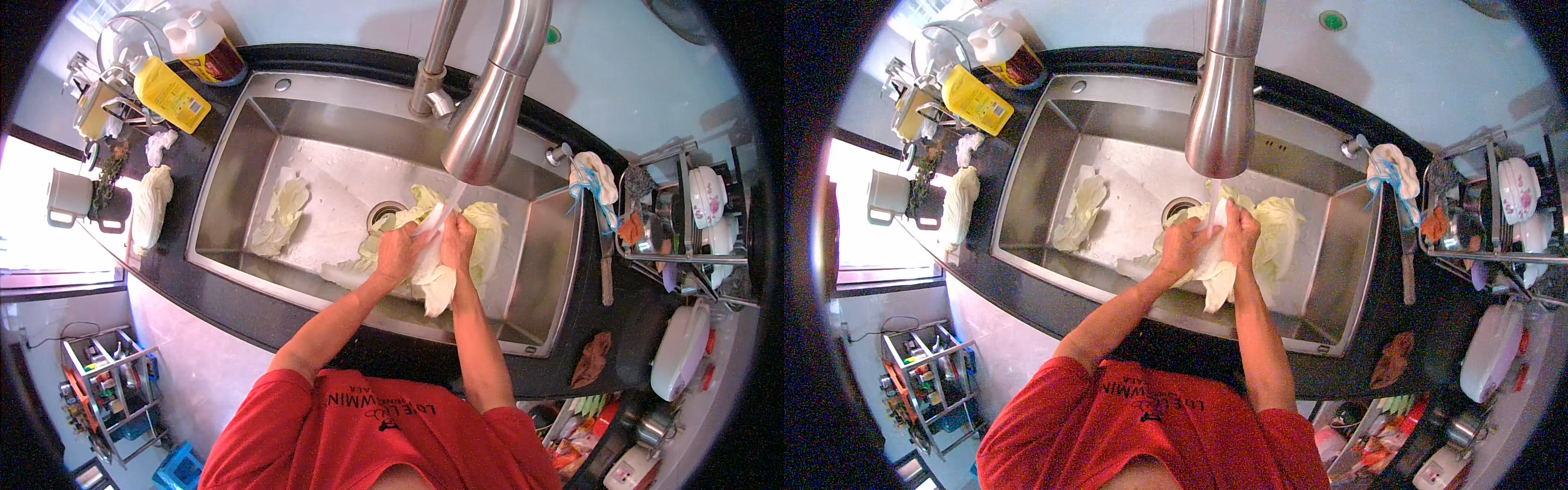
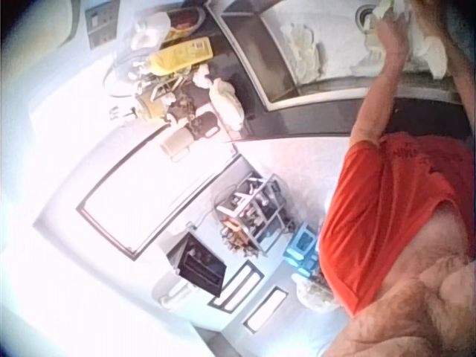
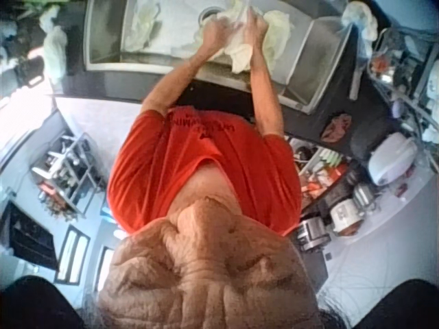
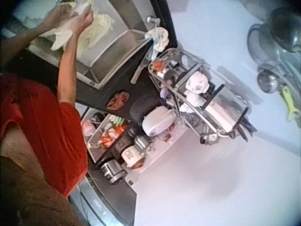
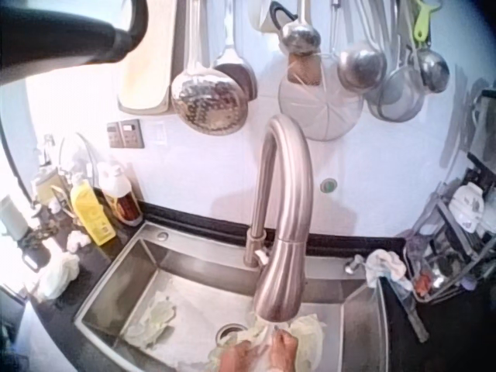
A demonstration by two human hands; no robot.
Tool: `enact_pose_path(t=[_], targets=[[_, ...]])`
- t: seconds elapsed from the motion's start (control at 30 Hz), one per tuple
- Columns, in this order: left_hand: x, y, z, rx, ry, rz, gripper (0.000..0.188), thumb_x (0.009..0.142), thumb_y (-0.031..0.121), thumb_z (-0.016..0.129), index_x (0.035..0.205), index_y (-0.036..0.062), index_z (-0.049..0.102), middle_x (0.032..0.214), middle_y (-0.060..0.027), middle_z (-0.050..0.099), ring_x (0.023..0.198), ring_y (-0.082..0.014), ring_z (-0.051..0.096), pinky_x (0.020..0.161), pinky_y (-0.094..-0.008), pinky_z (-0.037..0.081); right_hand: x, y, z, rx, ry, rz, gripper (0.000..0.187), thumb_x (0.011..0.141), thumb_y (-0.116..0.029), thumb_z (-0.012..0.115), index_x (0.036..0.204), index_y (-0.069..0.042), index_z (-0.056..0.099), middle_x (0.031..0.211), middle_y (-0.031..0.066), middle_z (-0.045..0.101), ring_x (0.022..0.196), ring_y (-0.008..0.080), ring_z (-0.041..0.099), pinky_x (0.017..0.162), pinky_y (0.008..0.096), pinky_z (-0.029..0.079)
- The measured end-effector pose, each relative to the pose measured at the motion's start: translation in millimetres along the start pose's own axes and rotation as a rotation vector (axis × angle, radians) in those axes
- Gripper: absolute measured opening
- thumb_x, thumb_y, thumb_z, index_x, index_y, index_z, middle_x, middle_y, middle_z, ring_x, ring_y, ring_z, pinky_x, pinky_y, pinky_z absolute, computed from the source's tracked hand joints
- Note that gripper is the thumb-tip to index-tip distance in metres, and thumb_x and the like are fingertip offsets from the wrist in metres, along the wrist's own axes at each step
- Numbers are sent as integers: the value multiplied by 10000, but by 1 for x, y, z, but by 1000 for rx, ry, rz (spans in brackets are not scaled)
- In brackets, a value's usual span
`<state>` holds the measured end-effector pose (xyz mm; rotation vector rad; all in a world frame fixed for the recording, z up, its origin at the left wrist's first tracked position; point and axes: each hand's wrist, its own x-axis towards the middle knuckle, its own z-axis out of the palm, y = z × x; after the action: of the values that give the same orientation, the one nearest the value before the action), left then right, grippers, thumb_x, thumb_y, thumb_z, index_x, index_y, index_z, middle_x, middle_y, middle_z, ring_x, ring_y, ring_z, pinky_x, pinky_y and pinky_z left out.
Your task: The person stands at a kitchen sink and removes outer leaves from a head of cabbage, placing them into the sink. They then rinse the cabbage leaves under running water from the faucet, handling them one by one and separating them into the sink basin.
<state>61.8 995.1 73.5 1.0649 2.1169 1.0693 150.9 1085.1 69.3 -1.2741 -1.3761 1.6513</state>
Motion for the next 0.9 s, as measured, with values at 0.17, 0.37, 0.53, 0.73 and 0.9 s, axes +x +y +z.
enact_pose_path(t=[0.17,0.37,0.53,0.73,0.9], targets=[[-3,16,14,165,155,44,344,890,344,505,763,25,477,674,-222,572,667,-428,574,560,-500,433,13,2,3,181,-56,25,176,893,-207,545,864,-38,587,737,-8,558,630,89,495,538,254,403],[-26,18,-4,138,32,42,198,873,229,504,941,44,527,815,-204,598,700,-408,583,583,-492,448,-8,22,1,356,-241,81,228,847,-93,585,1069,-47,558,898,56,619,803,136,583,695,276,494],[-38,9,-6,8,70,81,234,854,165,558,1047,40,516,882,-195,607,763,-393,587,646,-448,464,-15,-5,-4,469,-379,332,235,898,-204,532,1046,-43,617,857,57,650,826,126,589,776,273,469],[-28,-16,-7,-417,7,106,195,875,99,544,1041,28,471,969,-149,593,869,-245,590,755,-333,452,-40,-22,12,-34,-420,-238,275,935,-139,444,1137,8,559,1002,61,620,954,126,560,857,262,428],[-25,-17,11,-506,-2,104,229,886,115,544,1089,28,482,926,-102,589,838,-155,545,747,-317,449,-9,-52,-4,-57,-367,-172,305,920,-196,495,1146,-1,557,1013,61,616,968,131,561,831,271,445]])
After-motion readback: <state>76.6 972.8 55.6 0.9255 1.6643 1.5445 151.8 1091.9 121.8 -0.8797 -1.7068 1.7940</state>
